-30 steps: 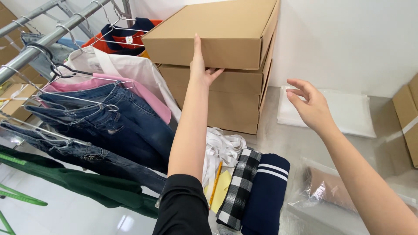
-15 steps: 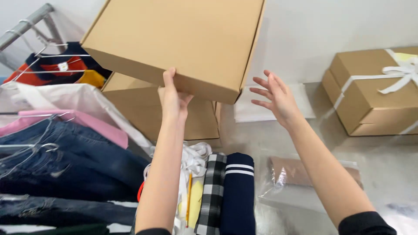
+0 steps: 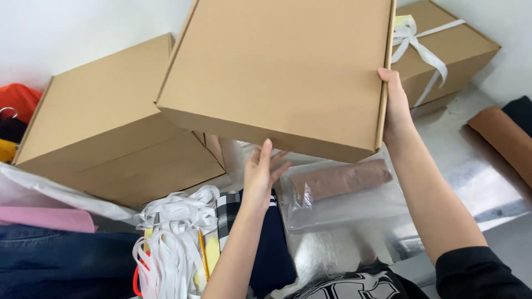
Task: The person writes on a sticky note attached to a cardboard box, then wraps a rolled garment in a clear plastic bag. They place the wrapped garment into the box, close the lid, and tie a white ribbon around the box, finishing with a bow.
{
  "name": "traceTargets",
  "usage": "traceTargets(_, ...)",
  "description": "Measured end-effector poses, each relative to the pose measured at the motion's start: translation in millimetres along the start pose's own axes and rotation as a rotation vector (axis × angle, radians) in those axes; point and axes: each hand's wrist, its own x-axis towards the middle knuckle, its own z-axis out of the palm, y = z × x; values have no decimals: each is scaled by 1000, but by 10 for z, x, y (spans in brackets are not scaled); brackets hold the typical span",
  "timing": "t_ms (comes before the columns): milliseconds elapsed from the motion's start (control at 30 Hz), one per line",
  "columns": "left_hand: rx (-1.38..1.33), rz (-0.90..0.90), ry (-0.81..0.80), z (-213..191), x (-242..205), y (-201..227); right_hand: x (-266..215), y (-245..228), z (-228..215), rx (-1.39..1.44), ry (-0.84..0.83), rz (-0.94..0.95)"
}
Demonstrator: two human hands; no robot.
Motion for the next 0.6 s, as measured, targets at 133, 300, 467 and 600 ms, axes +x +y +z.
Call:
traceTargets(133,6,-108,-22,109,-181,-251,-96,70,-421,-79,60,51)
traceTargets(300,-30,-195,13,86,-203,-556,-206,133,-585,-188,17,120)
traceTargets(467,51,-109,105,-46,-250,-444,134,512,-907,-289,-40,181)
traceTargets(600,67,-122,80,-129,-246,-596,252,841,-1006,-257,-108,207)
